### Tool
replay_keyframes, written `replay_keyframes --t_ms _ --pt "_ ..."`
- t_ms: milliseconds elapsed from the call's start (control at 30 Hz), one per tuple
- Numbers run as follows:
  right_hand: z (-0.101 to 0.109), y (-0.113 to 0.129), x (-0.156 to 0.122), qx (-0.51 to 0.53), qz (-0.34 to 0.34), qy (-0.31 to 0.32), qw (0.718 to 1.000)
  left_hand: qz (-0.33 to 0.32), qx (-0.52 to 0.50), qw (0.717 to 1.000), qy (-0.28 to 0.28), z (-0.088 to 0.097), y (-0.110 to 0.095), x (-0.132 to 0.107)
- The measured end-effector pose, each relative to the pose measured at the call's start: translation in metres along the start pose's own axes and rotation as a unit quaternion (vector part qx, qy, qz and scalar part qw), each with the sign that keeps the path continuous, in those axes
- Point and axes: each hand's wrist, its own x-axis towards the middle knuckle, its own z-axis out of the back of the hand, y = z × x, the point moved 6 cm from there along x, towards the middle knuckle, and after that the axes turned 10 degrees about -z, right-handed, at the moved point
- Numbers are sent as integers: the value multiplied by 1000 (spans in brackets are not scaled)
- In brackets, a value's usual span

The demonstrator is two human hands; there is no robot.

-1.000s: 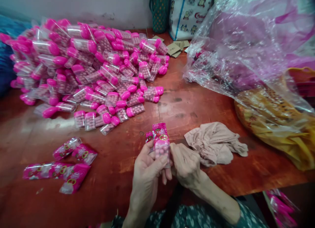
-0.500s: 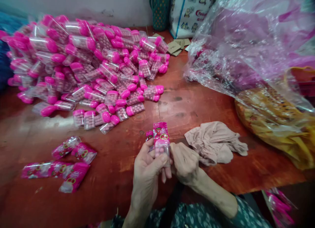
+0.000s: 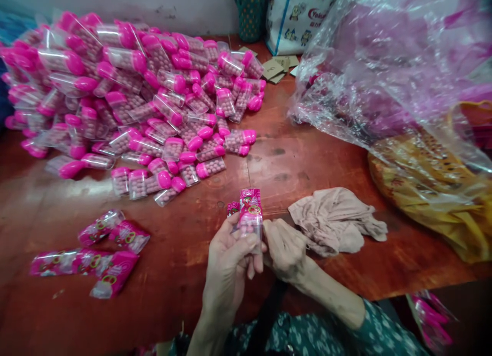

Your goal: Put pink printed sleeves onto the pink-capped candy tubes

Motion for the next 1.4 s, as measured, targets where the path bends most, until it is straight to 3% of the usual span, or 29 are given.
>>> replay_keyframes --t_ms 233,433,533,600,633,667,767,833,900,967,1133,1200,1300,1400 --pt "4 -1 3 13 0 6 1000 -58 3 998 -29 1 -2 1" --pt "-8 2 -10 73 -26 5 997 2 -38 999 -3 4 -1 6" --pt "-5 -2 -6 103 -72 20 992 -17 -16 1000 -16 8 -4 8" --pt "1 -10 4 136 -141 28 980 -30 6 999 -9 7 -4 7" --pt "3 -15 9 167 -185 37 968 -42 18 999 -6 6 -5 7" --pt "3 -21 14 243 -247 51 937 -56 29 998 -3 5 -5 6" --pt "-7 -25 19 436 -378 93 811 -92 68 993 -16 4 -5 4" --pt "-16 -20 16 503 -438 108 737 -108 86 990 -36 5 -5 3" --pt "-22 -14 10 531 -471 106 697 -120 92 987 -50 7 -7 2" --pt "-20 -10 6 515 -476 87 708 -123 88 988 -46 9 -9 3" --pt "-7 -5 2 422 -405 57 809 -129 64 989 -15 13 -15 10" --pt "0 -5 3 348 -340 27 873 -122 69 990 -12 12 -17 11" --pt "7 2 8 166 -191 9 967 -105 95 989 -37 12 -19 10" --pt "4 7 12 17 -79 48 996 -96 131 985 -60 13 -19 8"
